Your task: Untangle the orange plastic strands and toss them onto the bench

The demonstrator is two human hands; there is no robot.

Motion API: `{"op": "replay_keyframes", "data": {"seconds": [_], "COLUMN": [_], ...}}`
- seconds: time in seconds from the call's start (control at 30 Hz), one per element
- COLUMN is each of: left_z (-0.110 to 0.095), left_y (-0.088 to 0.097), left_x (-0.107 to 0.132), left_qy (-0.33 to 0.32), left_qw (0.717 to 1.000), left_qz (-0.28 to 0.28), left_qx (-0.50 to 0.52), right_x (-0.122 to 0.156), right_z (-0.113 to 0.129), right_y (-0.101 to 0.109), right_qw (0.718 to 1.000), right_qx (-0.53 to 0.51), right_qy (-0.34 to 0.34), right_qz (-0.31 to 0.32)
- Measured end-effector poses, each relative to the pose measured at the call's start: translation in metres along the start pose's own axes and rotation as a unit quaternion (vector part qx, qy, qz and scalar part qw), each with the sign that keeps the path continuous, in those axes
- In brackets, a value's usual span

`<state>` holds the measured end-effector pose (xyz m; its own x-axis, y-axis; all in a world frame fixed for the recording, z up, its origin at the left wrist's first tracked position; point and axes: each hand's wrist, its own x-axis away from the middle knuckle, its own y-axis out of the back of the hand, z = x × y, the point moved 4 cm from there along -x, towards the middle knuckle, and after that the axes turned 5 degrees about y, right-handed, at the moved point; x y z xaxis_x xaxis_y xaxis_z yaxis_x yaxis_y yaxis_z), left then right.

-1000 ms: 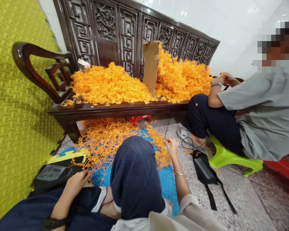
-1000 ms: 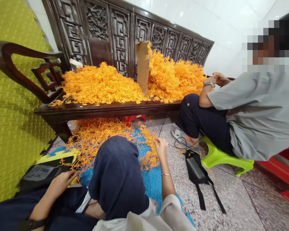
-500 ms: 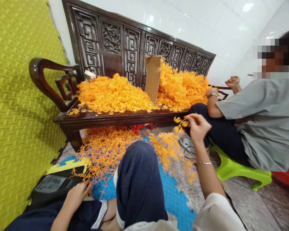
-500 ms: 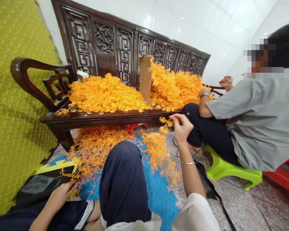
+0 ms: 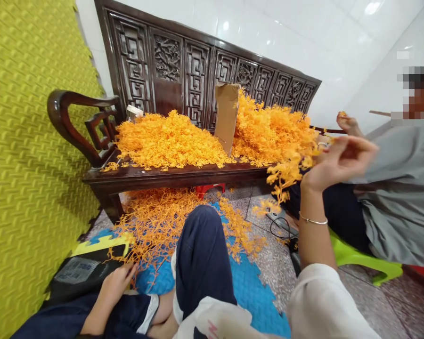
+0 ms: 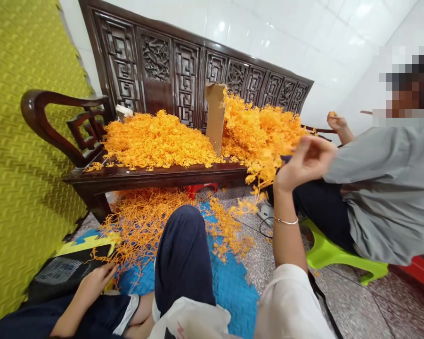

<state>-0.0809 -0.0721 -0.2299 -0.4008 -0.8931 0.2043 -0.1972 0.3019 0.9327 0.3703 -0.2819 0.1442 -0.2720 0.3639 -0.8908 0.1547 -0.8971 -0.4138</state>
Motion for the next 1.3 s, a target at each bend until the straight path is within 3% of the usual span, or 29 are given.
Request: {"op": "replay_keyframes", "data": {"seconds": [0.13,0.2,0.3,0.4,0.53,0.63,0.7,0.83,0.93,1.07,1.2,1.23,1.3], "left_z": [-0.002,-0.013,-0.043,-0.086,-0.139,-0.147,-0.141,-0.116,-0.100,-0.091,-0.094,-0.096,-0.097], "left_y": [0.005,0.013,0.031,0.054,0.089,0.108,0.113,0.116,0.116,0.131,0.150,0.153,0.155], "left_x": [-0.004,-0.001,0.015,0.044,0.077,0.070,0.057,0.037,0.035,0.047,0.062,0.065,0.068], "left_qy": [-0.016,-0.042,-0.078,-0.144,-0.306,-0.267,-0.208,-0.127,-0.069,-0.018,-0.012,-0.015,-0.018], "left_qw": [0.995,0.984,0.943,0.850,0.701,0.613,0.577,0.554,0.550,0.523,0.501,0.501,0.500], "left_qz": [-0.054,-0.067,-0.032,0.076,0.193,0.168,0.124,0.003,-0.042,-0.116,-0.196,-0.205,-0.222], "left_qx": [0.077,0.159,0.321,0.501,0.615,0.724,0.780,0.823,0.831,0.844,0.843,0.841,0.837], "right_x": [-0.005,0.006,0.033,0.061,0.092,0.111,0.123,0.144,0.162,0.185,0.191,0.191,0.194], "right_z": [0.007,0.016,0.034,0.060,0.106,0.137,0.150,0.153,0.142,0.123,0.124,0.131,0.147], "right_y": [-0.049,-0.067,-0.092,-0.118,-0.140,-0.141,-0.135,-0.121,-0.116,-0.113,-0.106,-0.105,-0.105], "right_qw": [0.971,0.960,0.937,0.899,0.827,0.773,0.748,0.728,0.721,0.744,0.815,0.810,0.772], "right_qx": [-0.131,-0.181,-0.237,-0.299,-0.411,-0.481,-0.504,-0.508,-0.493,-0.421,-0.337,-0.340,-0.363], "right_qy": [-0.066,-0.091,-0.130,-0.173,-0.221,-0.243,-0.250,-0.264,-0.281,-0.285,-0.163,-0.117,-0.027], "right_qz": [0.186,0.195,0.222,0.270,0.313,0.335,0.352,0.378,0.399,0.434,0.442,0.463,0.521]}}
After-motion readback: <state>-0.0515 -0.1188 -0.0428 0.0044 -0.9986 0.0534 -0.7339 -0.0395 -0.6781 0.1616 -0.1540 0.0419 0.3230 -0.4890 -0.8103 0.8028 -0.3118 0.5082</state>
